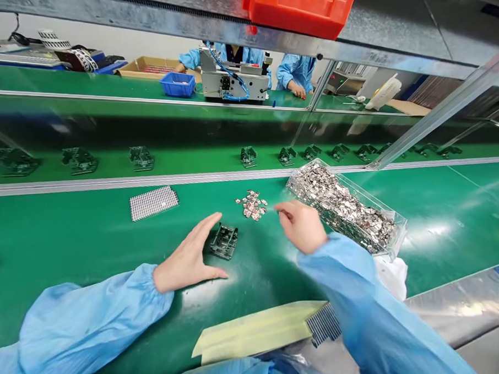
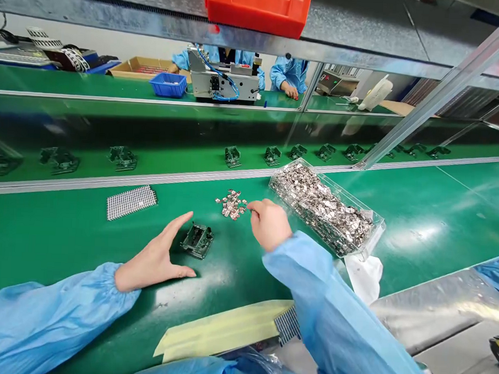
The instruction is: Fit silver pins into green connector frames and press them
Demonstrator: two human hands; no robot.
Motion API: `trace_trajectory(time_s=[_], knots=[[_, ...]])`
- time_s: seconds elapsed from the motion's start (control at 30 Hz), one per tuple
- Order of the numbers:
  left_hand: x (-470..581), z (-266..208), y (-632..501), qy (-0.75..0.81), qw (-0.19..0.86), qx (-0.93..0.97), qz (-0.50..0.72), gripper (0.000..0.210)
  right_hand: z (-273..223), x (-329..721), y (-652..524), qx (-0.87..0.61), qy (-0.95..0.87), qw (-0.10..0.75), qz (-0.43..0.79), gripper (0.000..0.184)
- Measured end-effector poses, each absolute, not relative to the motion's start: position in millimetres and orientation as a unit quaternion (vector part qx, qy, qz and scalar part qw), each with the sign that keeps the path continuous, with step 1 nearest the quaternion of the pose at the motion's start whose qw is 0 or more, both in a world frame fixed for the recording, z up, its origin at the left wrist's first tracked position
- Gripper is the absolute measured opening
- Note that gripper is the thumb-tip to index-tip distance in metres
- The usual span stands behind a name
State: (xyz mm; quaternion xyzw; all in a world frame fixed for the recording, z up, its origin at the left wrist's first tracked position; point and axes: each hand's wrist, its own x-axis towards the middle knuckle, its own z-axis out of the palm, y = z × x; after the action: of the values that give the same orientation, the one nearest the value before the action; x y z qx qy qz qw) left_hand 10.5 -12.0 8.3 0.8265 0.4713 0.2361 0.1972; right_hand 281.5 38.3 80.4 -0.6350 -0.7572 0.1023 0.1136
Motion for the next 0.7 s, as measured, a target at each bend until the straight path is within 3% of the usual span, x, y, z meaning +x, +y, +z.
trace_trajectory(time_s=[0.13, 0.23, 0.33, 0.43, 0.57, 0.7], knots=[[-3, -4, -3, 0.462, 0.241, 0.825, 0.217, 0.116, 86, 297, -33, -0.574, -0.675, 0.314, 0.34, 0.014], [6, -5, -2, 0.45, 0.237, 0.825, 0.247, 0.093, 73, 298, -80, -0.559, -0.61, 0.352, 0.438, 0.014], [29, 0, -16, 0.428, 0.269, 0.802, 0.319, 0.068, 56, 295, -110, -0.568, -0.572, 0.403, 0.434, 0.014], [63, 6, -39, 0.41, 0.396, 0.737, 0.364, 0.053, 40, 291, -126, -0.579, -0.532, 0.477, 0.393, 0.014], [106, 12, -65, 0.355, 0.598, 0.623, 0.359, 0.052, 29, 286, -139, -0.603, -0.498, 0.518, 0.346, 0.012], [126, 12, -76, 0.313, 0.671, 0.578, 0.344, 0.05, 23, 281, -148, -0.608, -0.506, 0.527, 0.311, 0.007]])
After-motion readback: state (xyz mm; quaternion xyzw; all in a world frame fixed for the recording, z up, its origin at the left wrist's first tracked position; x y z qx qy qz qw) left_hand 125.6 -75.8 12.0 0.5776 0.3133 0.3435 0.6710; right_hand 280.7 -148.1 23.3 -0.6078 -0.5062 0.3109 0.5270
